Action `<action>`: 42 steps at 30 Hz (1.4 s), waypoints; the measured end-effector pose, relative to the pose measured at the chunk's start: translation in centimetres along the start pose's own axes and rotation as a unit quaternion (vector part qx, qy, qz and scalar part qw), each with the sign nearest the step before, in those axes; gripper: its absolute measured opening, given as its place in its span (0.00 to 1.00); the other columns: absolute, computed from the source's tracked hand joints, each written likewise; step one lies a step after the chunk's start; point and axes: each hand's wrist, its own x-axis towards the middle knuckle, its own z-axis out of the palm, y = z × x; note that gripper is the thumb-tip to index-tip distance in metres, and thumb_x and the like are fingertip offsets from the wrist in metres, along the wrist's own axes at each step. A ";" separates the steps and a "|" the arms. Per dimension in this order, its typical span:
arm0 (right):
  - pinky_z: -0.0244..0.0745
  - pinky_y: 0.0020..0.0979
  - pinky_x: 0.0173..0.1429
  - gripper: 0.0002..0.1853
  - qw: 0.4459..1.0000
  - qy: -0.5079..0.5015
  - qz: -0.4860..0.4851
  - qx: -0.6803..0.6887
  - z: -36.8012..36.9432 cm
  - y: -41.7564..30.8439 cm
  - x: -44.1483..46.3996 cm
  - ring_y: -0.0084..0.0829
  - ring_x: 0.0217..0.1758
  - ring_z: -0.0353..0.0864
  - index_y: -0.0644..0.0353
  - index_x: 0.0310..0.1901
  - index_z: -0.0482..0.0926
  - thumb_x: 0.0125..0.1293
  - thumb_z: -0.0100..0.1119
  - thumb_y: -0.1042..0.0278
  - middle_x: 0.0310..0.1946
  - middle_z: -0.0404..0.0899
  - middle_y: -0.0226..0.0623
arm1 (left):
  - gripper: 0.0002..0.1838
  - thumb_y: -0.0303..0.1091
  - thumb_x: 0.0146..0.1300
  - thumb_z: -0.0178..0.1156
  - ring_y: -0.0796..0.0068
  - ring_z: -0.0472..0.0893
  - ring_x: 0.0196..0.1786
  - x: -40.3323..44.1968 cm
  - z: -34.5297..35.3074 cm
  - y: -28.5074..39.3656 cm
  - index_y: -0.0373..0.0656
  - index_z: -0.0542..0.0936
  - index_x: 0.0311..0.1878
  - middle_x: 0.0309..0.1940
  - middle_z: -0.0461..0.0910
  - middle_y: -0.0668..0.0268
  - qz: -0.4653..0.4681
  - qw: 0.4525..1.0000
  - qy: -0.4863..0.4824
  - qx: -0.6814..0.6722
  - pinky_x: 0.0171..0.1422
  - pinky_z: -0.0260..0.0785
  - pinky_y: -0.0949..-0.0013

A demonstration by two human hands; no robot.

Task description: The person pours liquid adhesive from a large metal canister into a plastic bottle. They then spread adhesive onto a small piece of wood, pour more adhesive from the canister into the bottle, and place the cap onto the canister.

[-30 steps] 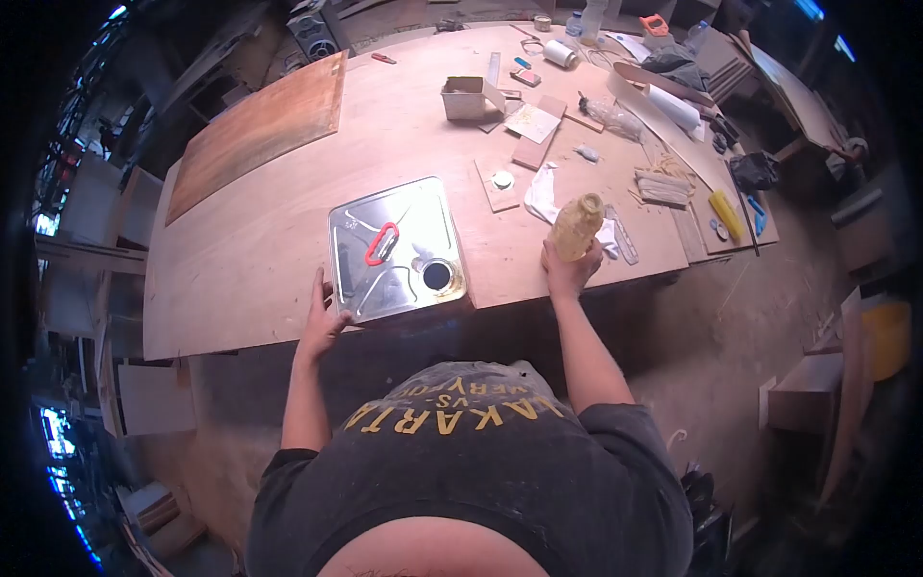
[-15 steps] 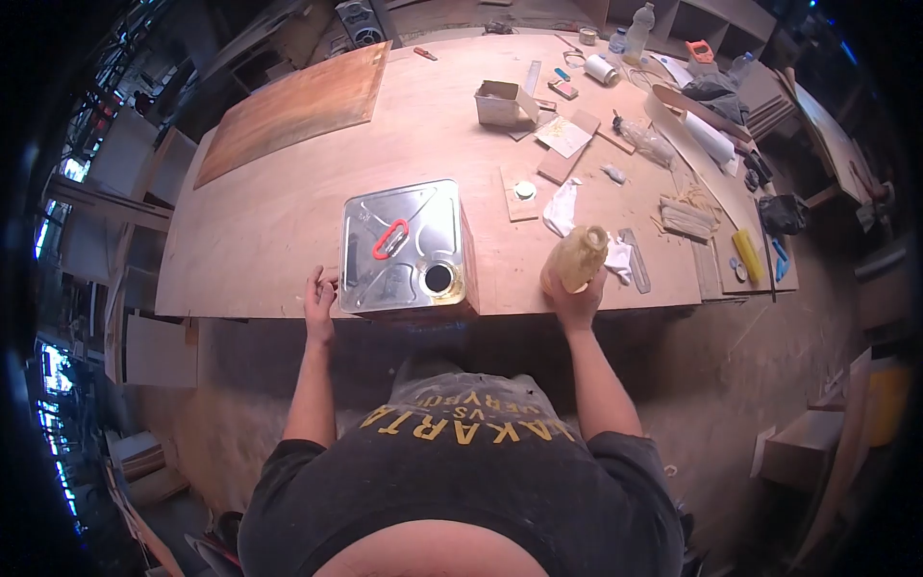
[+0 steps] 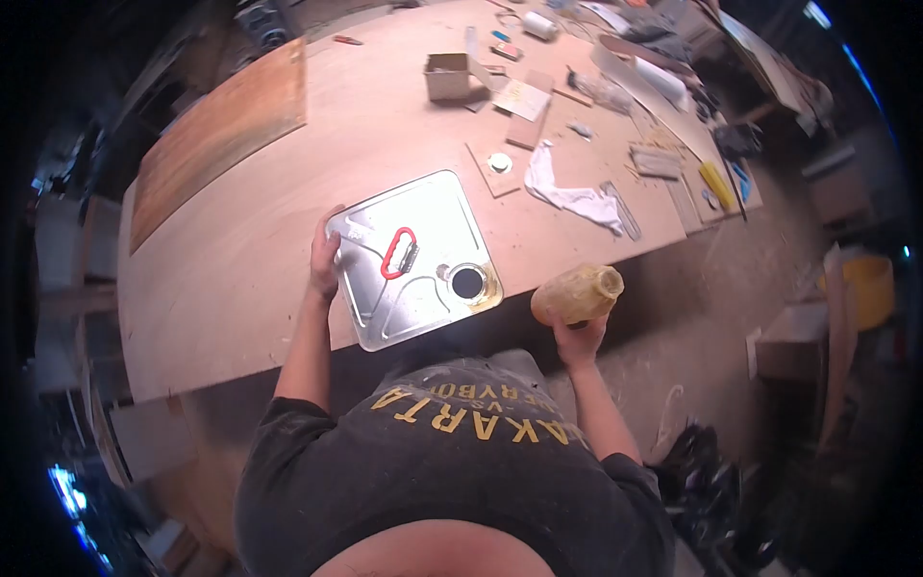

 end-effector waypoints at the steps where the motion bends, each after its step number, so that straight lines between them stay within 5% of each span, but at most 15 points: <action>1: 0.73 0.43 0.74 0.45 1.000 0.008 0.010 -0.014 0.1 -0.6 -1.3 0.40 0.70 0.78 0.64 0.72 0.69 0.55 0.86 0.65 0.65 0.78 0.43 | 0.32 0.51 0.81 0.49 0.59 0.75 0.71 0.2 0.7 0.3 0.31 0.72 0.74 0.66 0.78 0.52 -0.008 1.000 -0.005 -0.011 0.80 0.60 0.59; 5: 0.71 0.44 0.76 0.46 0.995 0.030 0.065 -0.063 -0.2 -2.0 -6.1 0.41 0.72 0.77 0.63 0.72 0.69 0.55 0.86 0.64 0.67 0.77 0.44 | 0.26 0.43 0.82 0.46 0.62 0.76 0.67 0.9 1.2 0.1 0.31 0.73 0.69 0.62 0.79 0.52 -0.010 1.000 0.015 -0.013 0.74 0.66 0.63; 9: 0.72 0.44 0.76 0.45 0.987 0.054 0.134 -0.066 0.2 -4.2 -10.2 0.41 0.72 0.78 0.63 0.71 0.71 0.55 0.86 0.63 0.66 0.79 0.44 | 0.29 0.52 0.85 0.35 0.61 0.71 0.76 3.4 2.2 0.9 0.42 0.77 0.70 0.64 0.81 0.60 0.000 0.975 0.015 0.223 0.85 0.40 0.45; 10: 0.72 0.44 0.76 0.44 0.985 0.055 0.148 -0.076 0.4 -4.2 -11.3 0.41 0.72 0.78 0.63 0.71 0.71 0.55 0.86 0.62 0.66 0.79 0.44 | 0.33 0.59 0.84 0.34 0.54 0.61 0.86 4.9 1.9 0.4 0.46 0.77 0.71 0.72 0.78 0.56 0.004 0.976 -0.022 0.217 0.84 0.13 0.37; 19: 0.75 0.43 0.73 0.45 0.986 0.008 0.147 -0.075 0.0 -5.5 -13.7 0.42 0.70 0.81 0.62 0.70 0.71 0.55 0.85 0.58 0.65 0.80 0.45 | 0.30 0.58 0.79 0.50 0.57 0.78 0.73 12.1 3.9 4.2 0.45 0.79 0.69 0.61 0.85 0.57 -0.021 0.903 -0.189 0.384 0.84 0.30 0.32; 20: 0.76 0.43 0.73 0.46 0.988 0.001 0.140 -0.061 -0.3 -4.9 -13.5 0.43 0.70 0.80 0.62 0.71 0.69 0.54 0.85 0.57 0.66 0.78 0.46 | 0.36 0.63 0.70 0.60 0.55 0.76 0.74 11.9 4.4 4.1 0.45 0.79 0.70 0.64 0.83 0.55 0.025 0.896 -0.160 0.413 0.83 0.38 0.33; 23: 0.75 0.43 0.73 0.47 0.990 -0.023 0.131 -0.048 -2.1 -4.2 -13.5 0.43 0.70 0.80 0.61 0.72 0.68 0.55 0.85 0.56 0.66 0.79 0.46 | 0.42 0.64 0.61 0.67 0.52 0.71 0.78 10.8 5.9 5.5 0.47 0.79 0.72 0.71 0.77 0.52 0.132 0.836 -0.178 0.501 0.83 0.44 0.35; 24: 0.75 0.43 0.74 0.48 0.991 -0.021 0.123 -0.055 -2.7 -4.0 -13.8 0.43 0.70 0.80 0.61 0.72 0.68 0.55 0.85 0.56 0.66 0.79 0.45 | 0.42 0.62 0.56 0.71 0.50 0.71 0.77 9.9 6.7 6.2 0.48 0.80 0.70 0.72 0.74 0.50 0.166 0.822 -0.172 0.518 0.79 0.55 0.38; 27: 0.75 0.43 0.74 0.48 0.992 0.001 0.099 -0.071 -4.3 -2.5 -14.5 0.43 0.70 0.80 0.61 0.73 0.67 0.55 0.85 0.55 0.66 0.79 0.45 | 0.33 0.56 0.58 0.71 0.50 0.74 0.72 7.0 9.5 8.0 0.47 0.83 0.64 0.68 0.76 0.51 0.142 0.772 -0.190 0.590 0.75 0.60 0.39; 28: 0.75 0.42 0.73 0.49 0.992 0.015 0.099 -0.076 -4.7 -2.1 -15.0 0.43 0.70 0.80 0.61 0.73 0.66 0.55 0.85 0.56 0.66 0.79 0.45 | 0.23 0.49 0.58 0.72 0.52 0.78 0.66 5.8 10.3 8.6 0.46 0.88 0.52 0.61 0.81 0.53 0.163 0.777 -0.166 0.585 0.71 0.64 0.40; 32: 0.75 0.43 0.72 0.48 0.993 0.034 0.105 -0.046 -6.7 -0.3 -16.4 0.43 0.69 0.80 0.59 0.73 0.66 0.55 0.85 0.56 0.64 0.79 0.43 | 0.14 0.42 0.59 0.70 0.54 0.85 0.59 4.7 12.5 10.9 0.44 0.90 0.42 0.47 0.88 0.55 0.053 0.783 -0.168 0.596 0.69 0.65 0.42; 35: 0.76 0.43 0.69 0.47 0.990 0.045 0.127 -0.028 -7.6 0.4 -17.4 0.42 0.67 0.81 0.57 0.72 0.67 0.54 0.85 0.57 0.63 0.79 0.41 | 0.13 0.43 0.59 0.70 0.54 0.86 0.57 6.1 12.1 10.7 0.44 0.90 0.41 0.46 0.89 0.54 -0.003 0.788 -0.227 0.572 0.69 0.66 0.44; 42: 0.78 0.42 0.67 0.44 0.990 0.061 0.116 -0.046 -8.0 -0.5 -17.0 0.41 0.64 0.83 0.57 0.69 0.69 0.53 0.85 0.59 0.59 0.81 0.41 | 0.34 0.46 0.49 0.74 0.49 0.79 0.64 8.0 11.8 10.2 0.44 0.83 0.61 0.61 0.82 0.55 0.207 0.769 -0.224 0.562 0.68 0.72 0.48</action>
